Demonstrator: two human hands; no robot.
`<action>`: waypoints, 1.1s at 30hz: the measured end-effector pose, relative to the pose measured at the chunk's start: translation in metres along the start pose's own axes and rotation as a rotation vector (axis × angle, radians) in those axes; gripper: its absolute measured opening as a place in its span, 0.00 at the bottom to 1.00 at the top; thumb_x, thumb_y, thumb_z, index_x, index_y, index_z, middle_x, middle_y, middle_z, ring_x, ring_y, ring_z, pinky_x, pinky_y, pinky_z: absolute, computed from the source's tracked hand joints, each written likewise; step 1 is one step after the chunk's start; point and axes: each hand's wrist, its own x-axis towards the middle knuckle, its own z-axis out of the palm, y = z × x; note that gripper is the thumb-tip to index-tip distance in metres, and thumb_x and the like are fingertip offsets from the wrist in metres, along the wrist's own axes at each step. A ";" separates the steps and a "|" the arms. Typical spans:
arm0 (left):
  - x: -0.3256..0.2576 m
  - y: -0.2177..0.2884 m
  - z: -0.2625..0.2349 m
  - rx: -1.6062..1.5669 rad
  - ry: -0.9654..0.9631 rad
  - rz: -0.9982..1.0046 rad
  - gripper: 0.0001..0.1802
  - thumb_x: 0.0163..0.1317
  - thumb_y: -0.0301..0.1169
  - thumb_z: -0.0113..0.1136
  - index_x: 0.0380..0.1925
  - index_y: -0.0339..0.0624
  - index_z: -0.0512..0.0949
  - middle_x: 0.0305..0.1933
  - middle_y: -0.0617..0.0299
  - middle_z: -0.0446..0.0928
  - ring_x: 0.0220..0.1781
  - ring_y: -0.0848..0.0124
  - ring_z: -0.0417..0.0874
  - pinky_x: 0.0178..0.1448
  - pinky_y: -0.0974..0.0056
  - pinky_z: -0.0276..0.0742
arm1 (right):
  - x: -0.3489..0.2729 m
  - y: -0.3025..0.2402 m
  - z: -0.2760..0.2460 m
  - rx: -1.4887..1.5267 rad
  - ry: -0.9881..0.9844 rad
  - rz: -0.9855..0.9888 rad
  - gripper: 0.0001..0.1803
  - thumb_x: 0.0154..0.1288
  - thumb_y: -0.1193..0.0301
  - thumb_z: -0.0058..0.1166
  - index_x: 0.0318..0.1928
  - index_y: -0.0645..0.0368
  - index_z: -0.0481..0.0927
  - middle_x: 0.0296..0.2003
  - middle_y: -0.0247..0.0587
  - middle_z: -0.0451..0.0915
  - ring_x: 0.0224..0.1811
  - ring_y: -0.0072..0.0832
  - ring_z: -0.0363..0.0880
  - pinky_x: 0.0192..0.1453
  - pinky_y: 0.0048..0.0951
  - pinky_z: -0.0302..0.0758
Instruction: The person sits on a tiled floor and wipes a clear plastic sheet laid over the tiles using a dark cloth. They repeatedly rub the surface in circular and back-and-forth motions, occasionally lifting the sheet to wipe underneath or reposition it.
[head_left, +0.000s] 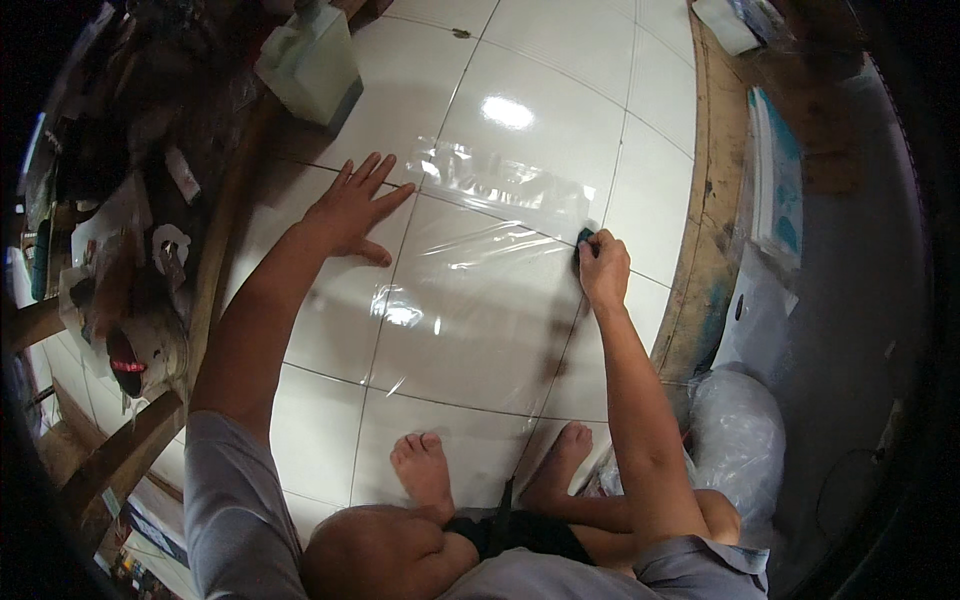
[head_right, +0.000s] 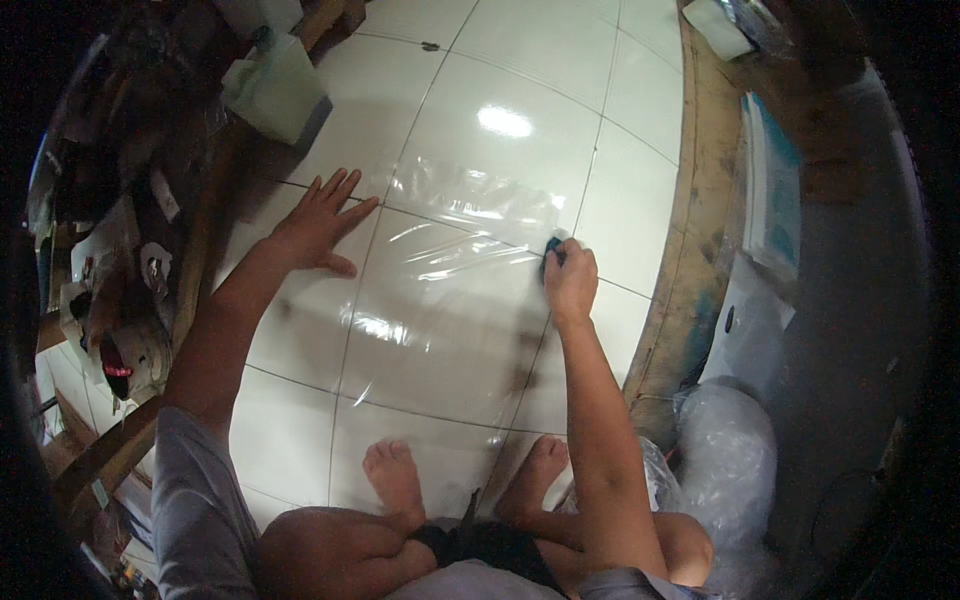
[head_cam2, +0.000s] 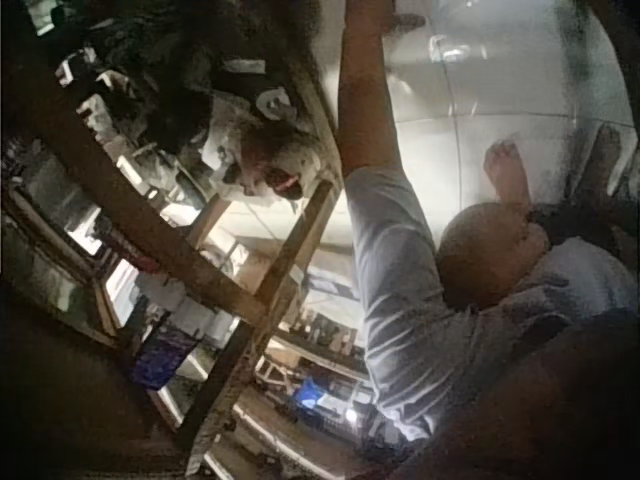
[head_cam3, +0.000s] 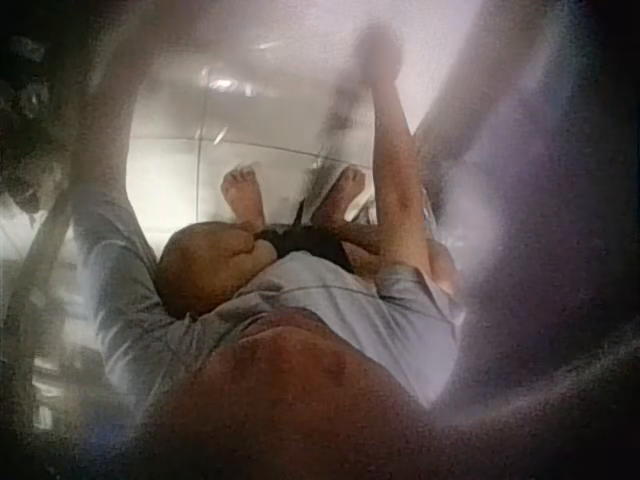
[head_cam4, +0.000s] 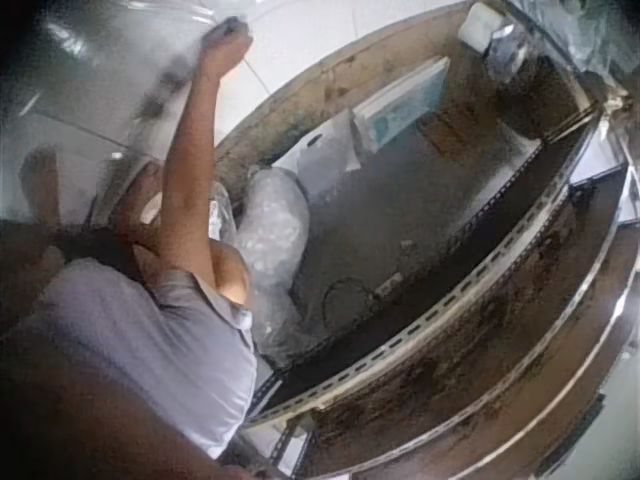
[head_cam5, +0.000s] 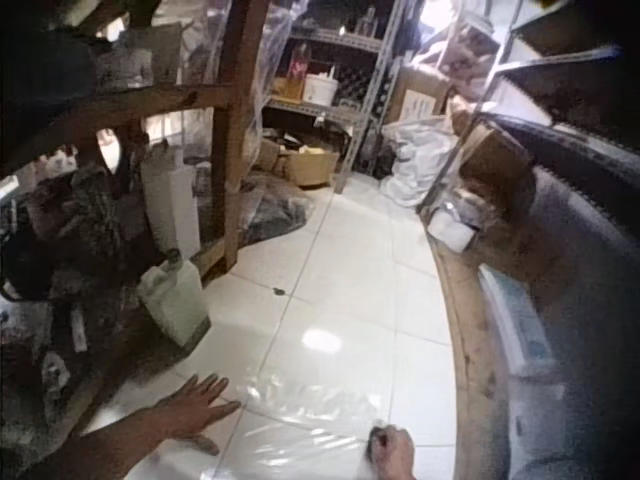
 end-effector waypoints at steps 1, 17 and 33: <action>0.000 0.000 0.001 0.001 0.010 0.006 0.64 0.42 0.56 0.76 0.76 0.57 0.49 0.81 0.46 0.35 0.82 0.49 0.35 0.81 0.42 0.37 | 0.001 0.001 -0.005 0.006 -0.040 0.054 0.09 0.58 0.72 0.62 0.39 0.60 0.81 0.36 0.53 0.79 0.41 0.48 0.79 0.48 0.44 0.76; 0.000 -0.001 0.006 0.055 0.014 -0.014 0.64 0.41 0.61 0.73 0.76 0.63 0.49 0.81 0.49 0.36 0.82 0.52 0.35 0.82 0.44 0.38 | -0.004 -0.036 0.032 0.091 0.042 -0.247 0.13 0.58 0.75 0.56 0.45 0.55 0.80 0.39 0.57 0.78 0.41 0.54 0.79 0.43 0.50 0.78; 0.007 -0.004 0.008 0.019 0.033 0.017 0.65 0.40 0.57 0.77 0.76 0.57 0.50 0.81 0.48 0.37 0.82 0.50 0.36 0.81 0.43 0.40 | -0.043 -0.173 0.076 0.391 -0.213 -0.320 0.07 0.60 0.74 0.53 0.38 0.63 0.76 0.39 0.61 0.71 0.43 0.57 0.75 0.49 0.52 0.75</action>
